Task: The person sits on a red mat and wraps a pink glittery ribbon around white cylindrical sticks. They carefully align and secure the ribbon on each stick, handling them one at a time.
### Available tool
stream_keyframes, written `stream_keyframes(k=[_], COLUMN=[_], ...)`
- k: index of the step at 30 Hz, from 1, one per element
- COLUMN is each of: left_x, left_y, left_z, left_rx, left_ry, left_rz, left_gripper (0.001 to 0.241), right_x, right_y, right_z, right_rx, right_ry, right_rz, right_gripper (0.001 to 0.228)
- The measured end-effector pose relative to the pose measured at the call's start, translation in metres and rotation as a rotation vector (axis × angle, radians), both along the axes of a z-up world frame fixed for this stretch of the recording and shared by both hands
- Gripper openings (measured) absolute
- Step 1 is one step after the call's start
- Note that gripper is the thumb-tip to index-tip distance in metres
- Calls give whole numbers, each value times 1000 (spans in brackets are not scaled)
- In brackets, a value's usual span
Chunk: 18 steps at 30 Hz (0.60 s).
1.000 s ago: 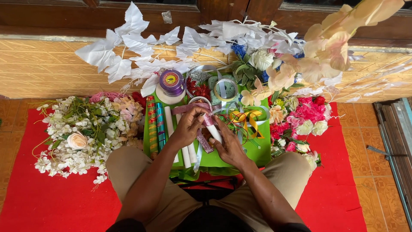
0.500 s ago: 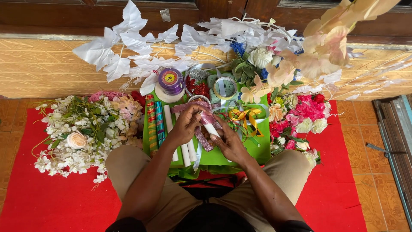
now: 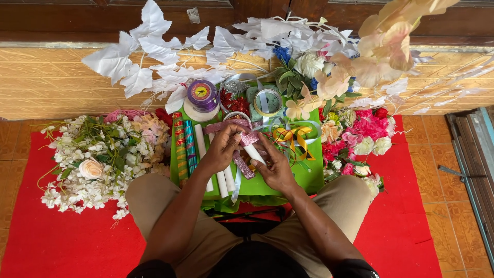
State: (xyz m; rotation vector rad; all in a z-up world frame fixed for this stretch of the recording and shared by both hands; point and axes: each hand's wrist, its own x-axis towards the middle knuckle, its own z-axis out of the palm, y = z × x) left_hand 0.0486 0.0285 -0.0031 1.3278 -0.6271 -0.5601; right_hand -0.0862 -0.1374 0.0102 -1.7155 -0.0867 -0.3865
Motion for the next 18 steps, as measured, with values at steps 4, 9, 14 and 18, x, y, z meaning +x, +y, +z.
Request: stream_keyframes(k=[4,9,14,18], left_x=[-3,-3,-2,0], left_y=[1,-2,-2,1], left_z=[16,13,-1,6], left_rx=[-5,-17,-21,-26], left_ry=[28,102,121,105], left_rz=[6,10,0,-34], left_gripper=[33,34,33,34], right_x=[1,5,0,2], right_y=[-1,-3,1,2], right_z=[14,16,21,24], right_rx=[-57,-358,-373,-357], right_ry=[-23,-89,-49,-12], right_rz=[-37,-164,-195,-177], right_gripper=[74,85,82,83])
